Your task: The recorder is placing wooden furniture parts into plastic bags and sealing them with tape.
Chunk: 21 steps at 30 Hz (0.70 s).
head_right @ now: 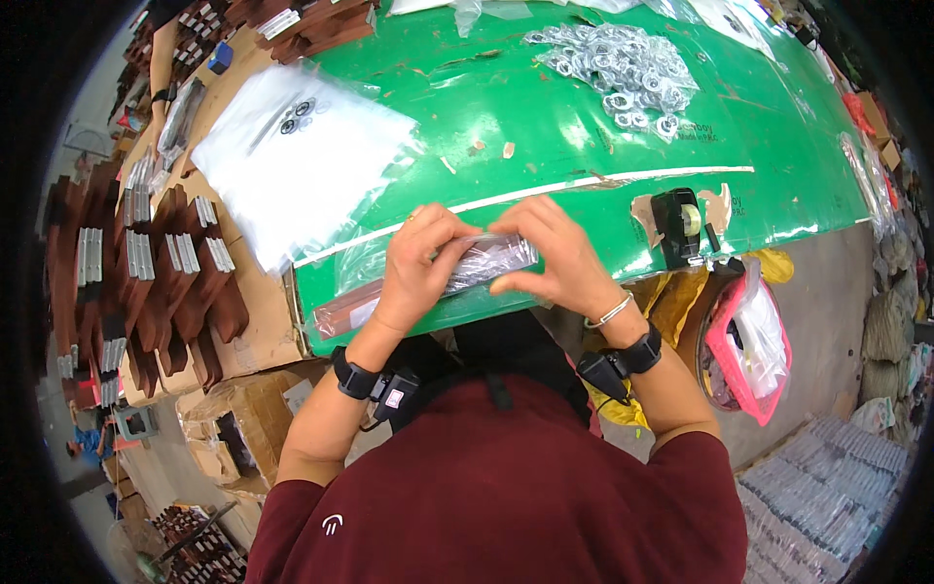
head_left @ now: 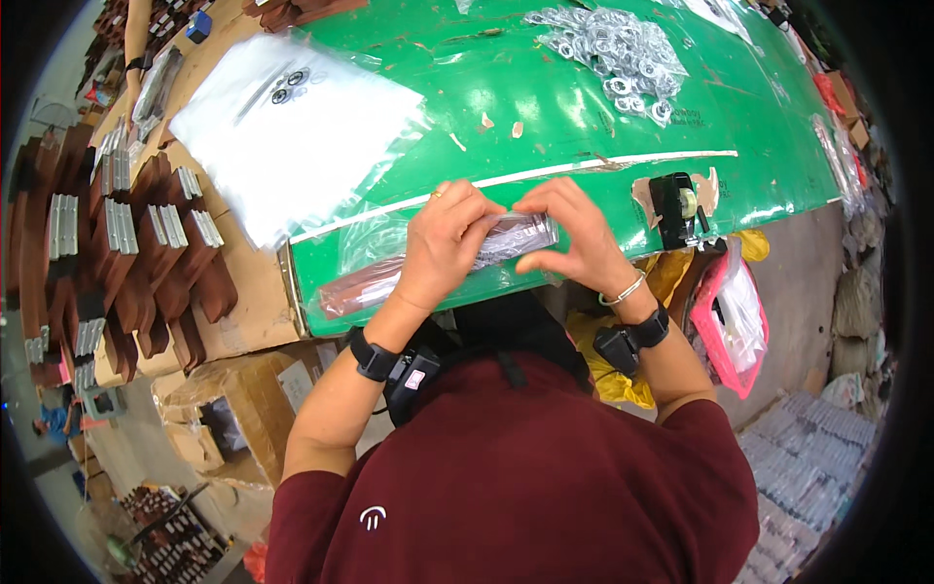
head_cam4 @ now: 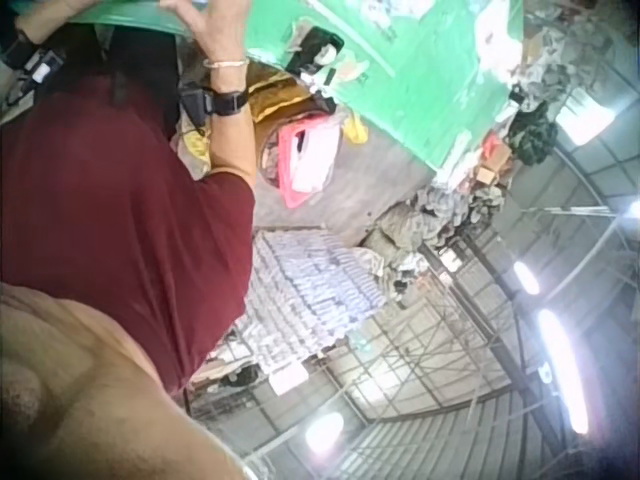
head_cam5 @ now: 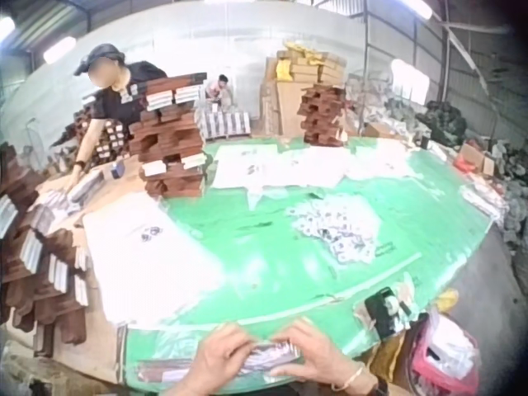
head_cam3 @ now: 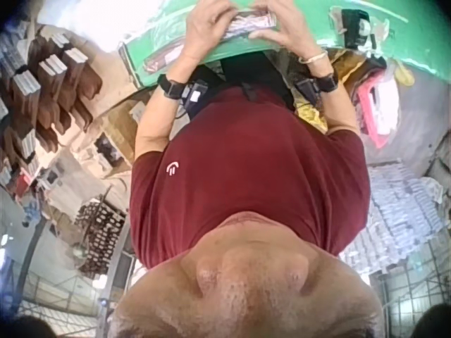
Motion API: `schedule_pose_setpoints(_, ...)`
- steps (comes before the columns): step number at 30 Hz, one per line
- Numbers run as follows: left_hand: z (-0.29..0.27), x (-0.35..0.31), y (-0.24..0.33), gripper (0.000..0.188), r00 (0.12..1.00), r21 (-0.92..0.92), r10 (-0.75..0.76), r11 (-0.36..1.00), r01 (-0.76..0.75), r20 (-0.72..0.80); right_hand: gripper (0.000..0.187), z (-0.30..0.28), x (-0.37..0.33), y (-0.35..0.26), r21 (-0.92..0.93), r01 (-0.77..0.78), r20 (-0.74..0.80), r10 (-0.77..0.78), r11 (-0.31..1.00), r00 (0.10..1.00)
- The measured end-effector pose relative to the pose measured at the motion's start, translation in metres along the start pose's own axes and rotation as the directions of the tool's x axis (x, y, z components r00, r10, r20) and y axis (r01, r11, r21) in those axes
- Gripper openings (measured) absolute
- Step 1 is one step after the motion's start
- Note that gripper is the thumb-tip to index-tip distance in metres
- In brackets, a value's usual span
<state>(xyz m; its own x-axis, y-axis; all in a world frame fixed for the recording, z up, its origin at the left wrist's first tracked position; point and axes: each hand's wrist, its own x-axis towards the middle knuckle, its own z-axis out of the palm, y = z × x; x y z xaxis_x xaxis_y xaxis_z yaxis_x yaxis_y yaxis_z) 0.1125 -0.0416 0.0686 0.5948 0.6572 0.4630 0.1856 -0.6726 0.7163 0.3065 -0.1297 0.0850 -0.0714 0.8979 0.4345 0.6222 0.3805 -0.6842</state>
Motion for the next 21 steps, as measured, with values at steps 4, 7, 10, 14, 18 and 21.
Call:
schedule_pose_setpoints(4, -0.001, -0.001, 0.001, 0.010, 1.000, -0.007, -0.007, 1.000, 0.007, 0.028, 0.041, -0.002, -0.007, 0.007, -0.022, 0.028, 0.091, -0.026, 0.999, 0.996)
schedule_pose_setpoints(7, -0.003, 0.001, 0.004, 0.011, 0.998, 0.028, 0.043, 0.999, -0.044, 0.056, 0.041, -0.002, -0.009, 0.016, 0.026, 0.023, 0.055, -0.024, 0.999, 0.998)
schedule_pose_setpoints(10, -0.005, 0.000, 0.004, 0.012, 0.990, 0.094, 0.109, 0.989, -0.117, 0.092, 0.039, 0.002, -0.012, 0.016, 0.052, -0.007, 0.065, 0.004, 0.999, 0.998)
schedule_pose_setpoints(14, -0.003, -0.008, 0.006, 0.017, 0.987, 0.198, 0.134, 0.969, -0.150, 0.092, 0.037, 0.005, -0.013, 0.017, 0.060, -0.013, 0.031, 0.011, 0.998, 0.999)
schedule_pose_setpoints(18, -0.010, -0.017, 0.025, 0.036, 0.981, 0.282, 0.124, 0.945, -0.163, 0.152, 0.036, 0.007, -0.015, 0.025, 0.033, 0.011, -0.009, -0.010, 0.999, 1.000)
schedule_pose_setpoints(21, -0.015, -0.022, 0.023, 0.049, 0.979, 0.455, 0.108, 0.872, -0.177, 0.175, 0.036, 0.012, -0.016, 0.027, 0.014, 0.031, -0.057, -0.030, 0.999, 0.998)
